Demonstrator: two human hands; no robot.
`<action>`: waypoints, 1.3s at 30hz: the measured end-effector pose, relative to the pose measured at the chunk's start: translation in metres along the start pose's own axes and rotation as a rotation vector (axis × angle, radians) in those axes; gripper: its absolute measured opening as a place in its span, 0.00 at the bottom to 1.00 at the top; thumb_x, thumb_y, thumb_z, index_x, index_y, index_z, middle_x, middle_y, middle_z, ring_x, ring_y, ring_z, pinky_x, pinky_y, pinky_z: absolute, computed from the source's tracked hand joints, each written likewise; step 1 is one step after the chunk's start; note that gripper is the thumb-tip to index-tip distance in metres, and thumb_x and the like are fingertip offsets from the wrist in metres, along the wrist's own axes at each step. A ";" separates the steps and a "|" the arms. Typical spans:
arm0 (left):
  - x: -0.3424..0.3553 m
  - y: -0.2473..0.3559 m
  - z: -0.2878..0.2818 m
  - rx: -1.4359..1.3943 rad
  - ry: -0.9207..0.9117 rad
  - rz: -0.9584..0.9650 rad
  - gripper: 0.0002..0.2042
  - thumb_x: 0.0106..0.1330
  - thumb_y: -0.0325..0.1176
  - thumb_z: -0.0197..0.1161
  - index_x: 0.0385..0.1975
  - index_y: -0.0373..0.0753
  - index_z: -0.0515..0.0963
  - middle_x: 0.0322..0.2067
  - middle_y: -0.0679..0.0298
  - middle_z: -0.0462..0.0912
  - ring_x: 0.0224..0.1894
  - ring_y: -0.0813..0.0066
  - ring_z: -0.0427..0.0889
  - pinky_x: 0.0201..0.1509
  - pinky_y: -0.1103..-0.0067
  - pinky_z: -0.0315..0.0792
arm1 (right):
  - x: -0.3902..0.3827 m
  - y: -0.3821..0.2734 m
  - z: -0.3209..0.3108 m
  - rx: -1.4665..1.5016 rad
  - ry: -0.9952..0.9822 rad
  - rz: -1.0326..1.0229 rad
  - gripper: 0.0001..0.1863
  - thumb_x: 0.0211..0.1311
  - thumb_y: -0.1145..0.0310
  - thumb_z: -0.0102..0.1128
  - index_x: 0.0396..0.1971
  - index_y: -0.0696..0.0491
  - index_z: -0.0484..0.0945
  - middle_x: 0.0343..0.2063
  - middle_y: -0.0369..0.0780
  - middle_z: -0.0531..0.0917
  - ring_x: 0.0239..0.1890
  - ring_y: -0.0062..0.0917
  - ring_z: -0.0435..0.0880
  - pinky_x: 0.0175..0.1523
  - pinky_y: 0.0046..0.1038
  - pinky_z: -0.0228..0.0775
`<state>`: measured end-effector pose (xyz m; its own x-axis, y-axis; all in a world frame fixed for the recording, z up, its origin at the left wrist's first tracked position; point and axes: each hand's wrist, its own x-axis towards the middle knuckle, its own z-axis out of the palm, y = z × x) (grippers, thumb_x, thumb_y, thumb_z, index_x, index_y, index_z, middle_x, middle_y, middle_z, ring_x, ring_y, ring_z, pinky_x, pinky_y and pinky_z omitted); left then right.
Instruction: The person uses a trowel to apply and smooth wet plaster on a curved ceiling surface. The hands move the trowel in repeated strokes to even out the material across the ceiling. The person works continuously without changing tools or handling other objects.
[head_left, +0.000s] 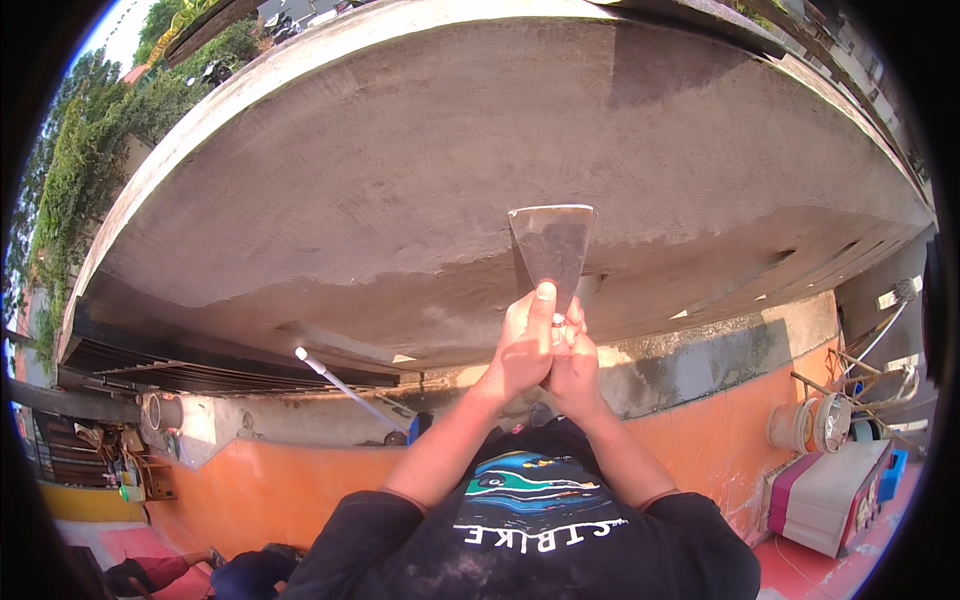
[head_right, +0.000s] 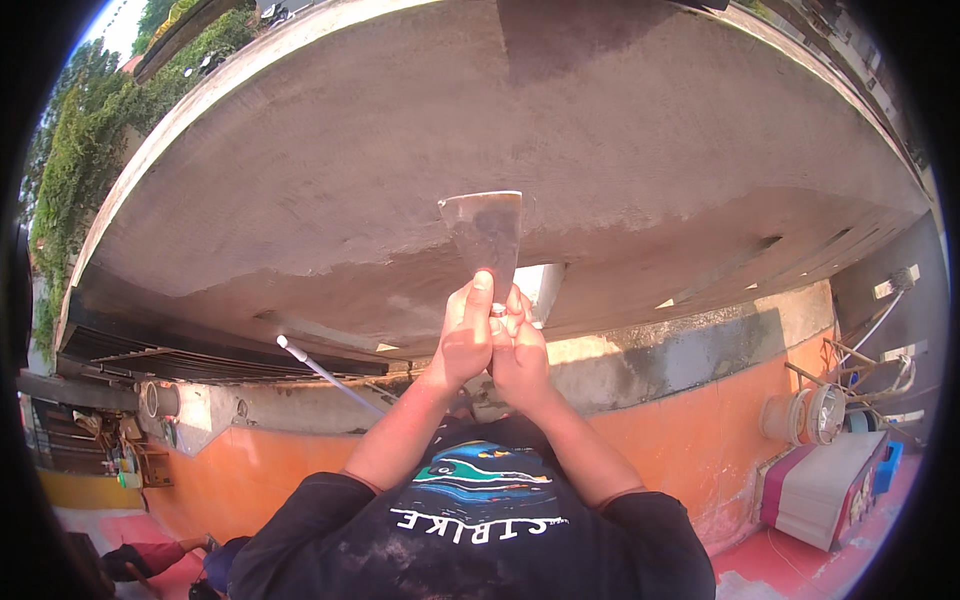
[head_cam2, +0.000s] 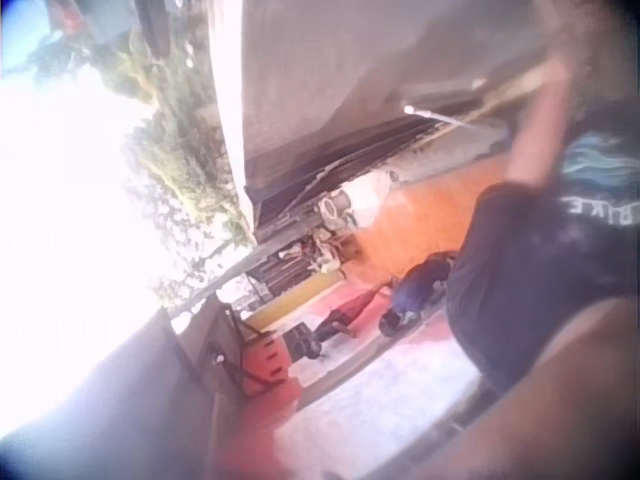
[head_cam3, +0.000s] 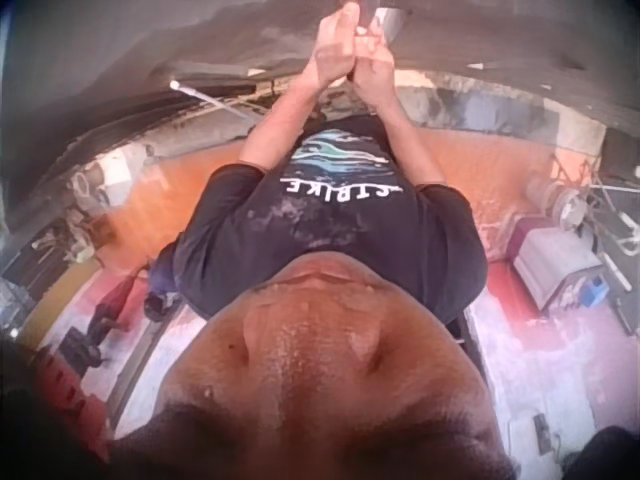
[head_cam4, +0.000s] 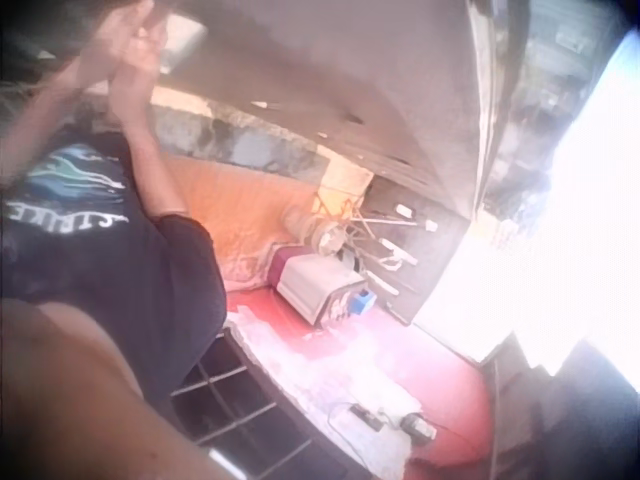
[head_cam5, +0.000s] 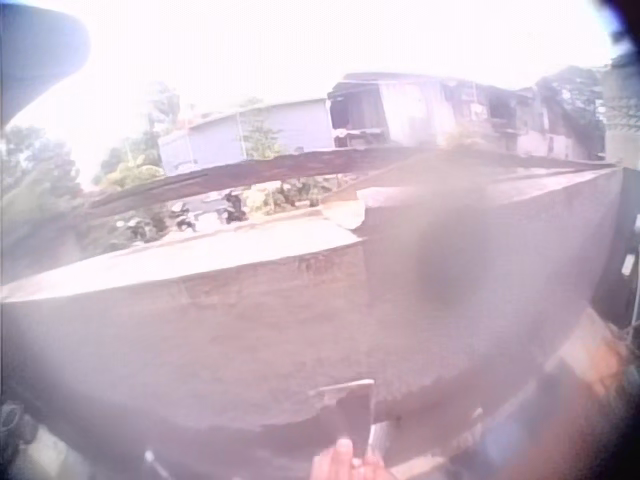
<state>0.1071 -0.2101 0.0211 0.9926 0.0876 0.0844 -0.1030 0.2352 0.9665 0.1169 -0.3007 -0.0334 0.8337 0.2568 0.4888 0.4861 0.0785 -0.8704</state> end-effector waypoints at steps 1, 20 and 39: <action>0.009 0.013 0.002 -0.059 -0.014 0.115 0.27 0.77 0.53 0.41 0.30 0.32 0.73 0.21 0.65 0.75 0.25 0.81 0.72 0.33 0.81 0.70 | 0.008 -0.011 -0.008 0.183 -0.062 0.164 0.16 0.77 0.58 0.42 0.38 0.55 0.71 0.21 0.30 0.75 0.19 0.10 0.69 0.23 0.15 0.60; -0.021 -0.049 0.014 -0.041 0.122 -0.195 0.24 0.78 0.50 0.39 0.33 0.34 0.72 0.22 0.66 0.75 0.24 0.82 0.73 0.29 0.82 0.69 | -0.045 -0.007 -0.032 0.470 -0.125 0.657 0.16 0.78 0.61 0.39 0.33 0.55 0.69 0.15 0.32 0.70 0.13 0.14 0.67 0.18 0.19 0.58; -0.024 -0.051 0.038 -0.207 0.181 -0.105 0.27 0.77 0.55 0.39 0.43 0.33 0.73 0.25 0.63 0.78 0.29 0.80 0.76 0.35 0.81 0.73 | -0.038 -0.012 -0.050 0.392 -0.168 0.643 0.19 0.77 0.53 0.41 0.34 0.54 0.70 0.14 0.32 0.70 0.10 0.14 0.66 0.14 0.18 0.56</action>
<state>0.0906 -0.2606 -0.0211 0.9727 0.2195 -0.0758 -0.0301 0.4431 0.8960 0.0924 -0.3596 -0.0381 0.8545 0.5080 -0.1082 -0.2346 0.1916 -0.9530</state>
